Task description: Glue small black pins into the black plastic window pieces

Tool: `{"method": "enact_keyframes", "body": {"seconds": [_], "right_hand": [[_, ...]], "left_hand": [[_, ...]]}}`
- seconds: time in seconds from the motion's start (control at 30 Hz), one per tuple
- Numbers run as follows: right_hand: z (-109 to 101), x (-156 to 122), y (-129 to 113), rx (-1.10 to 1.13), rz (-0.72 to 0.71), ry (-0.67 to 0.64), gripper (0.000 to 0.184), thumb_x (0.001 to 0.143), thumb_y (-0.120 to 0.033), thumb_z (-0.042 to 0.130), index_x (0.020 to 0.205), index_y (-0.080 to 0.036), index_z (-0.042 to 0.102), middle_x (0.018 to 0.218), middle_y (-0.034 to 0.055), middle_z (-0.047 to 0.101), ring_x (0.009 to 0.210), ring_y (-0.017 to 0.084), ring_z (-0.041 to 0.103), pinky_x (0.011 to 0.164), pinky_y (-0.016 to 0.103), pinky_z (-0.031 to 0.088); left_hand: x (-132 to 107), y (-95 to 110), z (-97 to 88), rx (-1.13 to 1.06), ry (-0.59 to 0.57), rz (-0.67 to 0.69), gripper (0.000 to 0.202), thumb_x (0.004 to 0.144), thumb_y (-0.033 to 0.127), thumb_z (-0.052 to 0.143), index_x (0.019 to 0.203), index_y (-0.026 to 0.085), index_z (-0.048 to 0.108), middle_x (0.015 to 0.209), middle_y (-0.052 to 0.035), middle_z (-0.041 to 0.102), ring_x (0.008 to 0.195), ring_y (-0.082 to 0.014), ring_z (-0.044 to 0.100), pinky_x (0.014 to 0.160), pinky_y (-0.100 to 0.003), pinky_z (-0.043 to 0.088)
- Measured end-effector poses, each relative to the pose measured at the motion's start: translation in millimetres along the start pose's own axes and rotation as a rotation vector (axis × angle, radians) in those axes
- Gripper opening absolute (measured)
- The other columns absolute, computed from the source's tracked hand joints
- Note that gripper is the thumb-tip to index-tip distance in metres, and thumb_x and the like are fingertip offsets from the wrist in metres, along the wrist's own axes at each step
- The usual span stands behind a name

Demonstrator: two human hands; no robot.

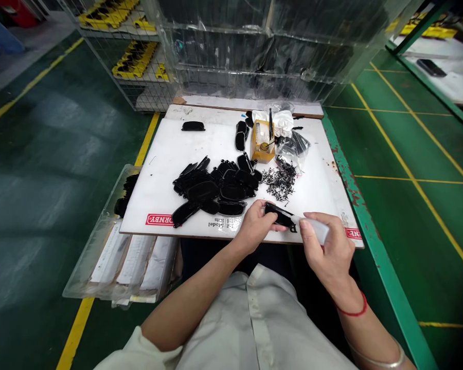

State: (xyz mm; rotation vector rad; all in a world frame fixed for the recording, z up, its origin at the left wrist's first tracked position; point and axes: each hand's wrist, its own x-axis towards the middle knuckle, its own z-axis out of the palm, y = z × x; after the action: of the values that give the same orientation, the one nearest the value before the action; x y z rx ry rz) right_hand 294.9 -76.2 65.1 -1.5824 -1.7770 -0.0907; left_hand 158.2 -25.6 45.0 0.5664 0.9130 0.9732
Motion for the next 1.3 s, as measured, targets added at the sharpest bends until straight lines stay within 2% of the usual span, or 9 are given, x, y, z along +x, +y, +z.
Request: {"method": "enact_keyframes", "body": {"seconds": [0.37, 0.73, 0.87, 1.07, 1.3], "right_hand": [[1, 0, 1, 0.003, -0.003, -0.007, 0.018, 0.087, -0.032, 0.058, 0.101, -0.021, 0.058, 0.092, 0.0078, 0.066, 0.074, 0.021, 0.064, 0.059, 0.031, 0.051], [-10, 5, -5, 0.022, -0.018, 0.004, 0.016, 0.087, -0.028, 0.058, 0.100, -0.019, 0.059, 0.084, 0.0051, 0.067, 0.063, 0.016, 0.063, 0.055, 0.027, 0.050], [-6, 4, -3, 0.022, -0.035, 0.002, 0.016, 0.086, -0.029, 0.059, 0.100, -0.019, 0.059, 0.085, 0.0058, 0.067, 0.063, 0.017, 0.062, 0.054, 0.028, 0.049], [-1, 3, -2, 0.043, -0.016, 0.009, 0.018, 0.086, -0.029, 0.059, 0.102, -0.020, 0.058, 0.090, 0.0069, 0.067, 0.073, 0.020, 0.064, 0.058, 0.030, 0.049], [2, 4, -2, 0.030, -0.030, -0.007, 0.017, 0.087, -0.028, 0.059, 0.102, -0.021, 0.057, 0.089, 0.0062, 0.066, 0.069, 0.019, 0.062, 0.056, 0.030, 0.047]], "left_hand": [[-2, 2, 1.4, -0.013, 0.015, -0.003, 0.015, 0.073, 0.005, 0.055, 0.086, 0.013, 0.051, 0.084, -0.0033, 0.057, 0.077, -0.0141, 0.061, 0.062, -0.027, 0.058], [0, 0, -0.5, -0.009, -0.013, 0.005, 0.017, 0.073, 0.005, 0.054, 0.088, 0.013, 0.052, 0.087, -0.0040, 0.056, 0.079, -0.0138, 0.059, 0.062, -0.028, 0.059], [-1, 1, -0.2, -0.012, -0.011, 0.006, 0.017, 0.073, 0.005, 0.054, 0.088, 0.013, 0.053, 0.089, -0.0049, 0.057, 0.080, -0.0143, 0.060, 0.061, -0.026, 0.058], [-1, 2, -0.2, -0.009, -0.021, 0.004, 0.018, 0.073, 0.004, 0.053, 0.090, 0.013, 0.052, 0.089, -0.0049, 0.058, 0.080, -0.0144, 0.061, 0.061, -0.025, 0.058], [-2, 4, 0.5, -0.009, -0.015, -0.010, 0.017, 0.074, 0.003, 0.052, 0.088, 0.012, 0.051, 0.083, -0.0023, 0.056, 0.076, -0.0124, 0.060, 0.060, -0.024, 0.057]]}}
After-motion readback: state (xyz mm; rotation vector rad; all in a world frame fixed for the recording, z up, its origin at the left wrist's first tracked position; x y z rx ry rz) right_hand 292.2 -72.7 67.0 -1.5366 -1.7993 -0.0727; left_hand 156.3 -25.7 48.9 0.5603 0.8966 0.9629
